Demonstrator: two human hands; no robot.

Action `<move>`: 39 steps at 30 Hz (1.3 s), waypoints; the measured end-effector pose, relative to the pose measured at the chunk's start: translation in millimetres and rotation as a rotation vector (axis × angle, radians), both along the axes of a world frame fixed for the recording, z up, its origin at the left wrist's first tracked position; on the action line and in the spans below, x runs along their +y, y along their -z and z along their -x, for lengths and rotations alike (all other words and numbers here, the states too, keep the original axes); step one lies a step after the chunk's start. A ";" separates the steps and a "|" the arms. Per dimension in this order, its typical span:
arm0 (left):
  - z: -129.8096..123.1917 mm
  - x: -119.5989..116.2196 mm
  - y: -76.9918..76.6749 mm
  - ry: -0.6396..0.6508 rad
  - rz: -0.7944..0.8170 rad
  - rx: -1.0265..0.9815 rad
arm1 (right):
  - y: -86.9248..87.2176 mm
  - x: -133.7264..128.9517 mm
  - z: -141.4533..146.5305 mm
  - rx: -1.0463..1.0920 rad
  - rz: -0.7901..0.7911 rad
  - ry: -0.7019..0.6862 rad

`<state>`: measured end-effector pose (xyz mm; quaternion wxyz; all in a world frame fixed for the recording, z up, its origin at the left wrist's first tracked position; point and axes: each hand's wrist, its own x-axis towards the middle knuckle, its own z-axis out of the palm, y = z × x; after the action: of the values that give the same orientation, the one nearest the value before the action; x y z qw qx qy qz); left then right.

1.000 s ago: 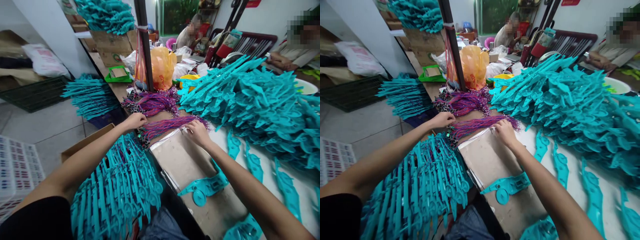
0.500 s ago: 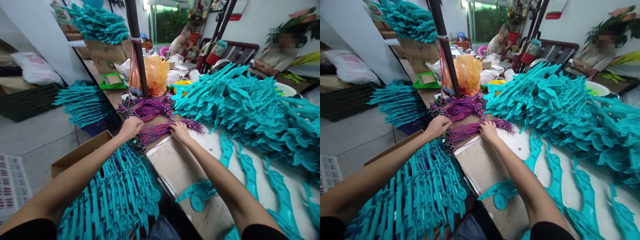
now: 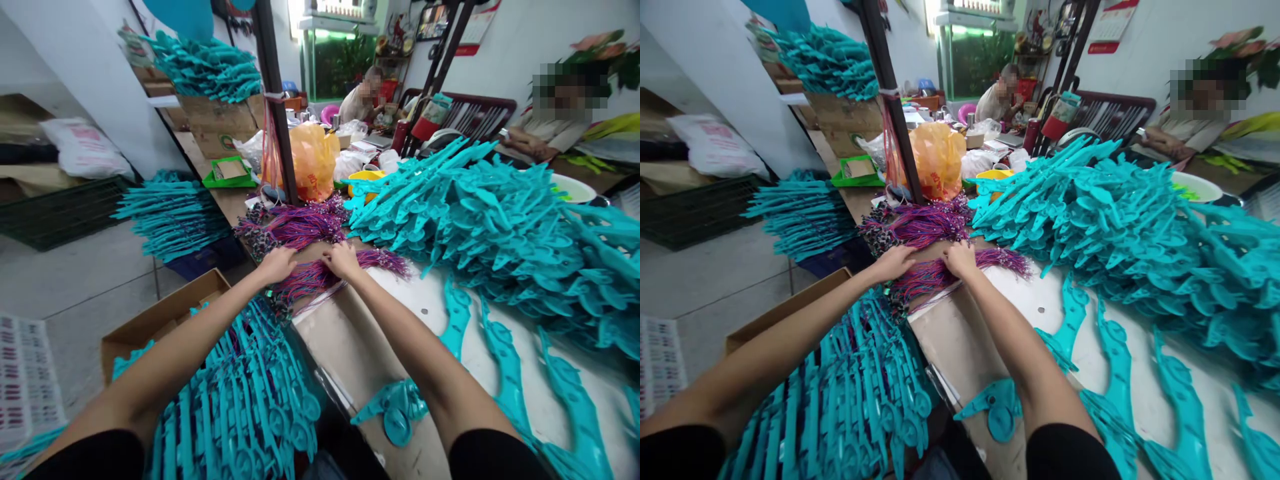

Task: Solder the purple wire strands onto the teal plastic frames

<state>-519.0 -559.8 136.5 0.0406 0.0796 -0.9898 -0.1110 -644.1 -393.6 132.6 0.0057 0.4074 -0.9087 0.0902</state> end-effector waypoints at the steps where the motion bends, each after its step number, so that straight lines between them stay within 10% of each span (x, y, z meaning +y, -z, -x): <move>1: 7.2 -5.0 1.8 -0.017 0.015 -0.044 | 3.2 -6.1 0.4 -0.023 0.001 0.018; 6: -2.5 -6.0 0.2 -0.007 0.057 -0.028 | 9.2 -7.6 5.6 -0.160 0.105 0.082; 14: -53.6 37.0 4.3 0.410 0.407 0.173 | -6.2 -2.6 9.9 -0.406 0.533 0.079; 24: -76.1 27.3 -2.7 -0.079 -0.109 0.218 | -51.1 46.0 -1.5 -0.604 0.964 -0.006; 28: -44.2 32.4 -8.9 -0.056 -0.290 0.300 | -55.8 51.4 -10.4 -0.725 1.023 -0.047; 33: 2.0 42.5 -4.0 -0.136 -0.743 0.104 | -51.4 58.4 -12.6 -0.441 0.786 -0.039; 39: -4.9 46.2 -6.0 -0.167 -0.989 0.097 | -48.8 70.7 -23.3 -0.034 0.561 -0.136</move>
<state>-514.2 -513.6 142.6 0.0524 0.1629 -0.8060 -0.5667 -620.8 -322.9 181.4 0.0967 0.4482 -0.8189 0.3451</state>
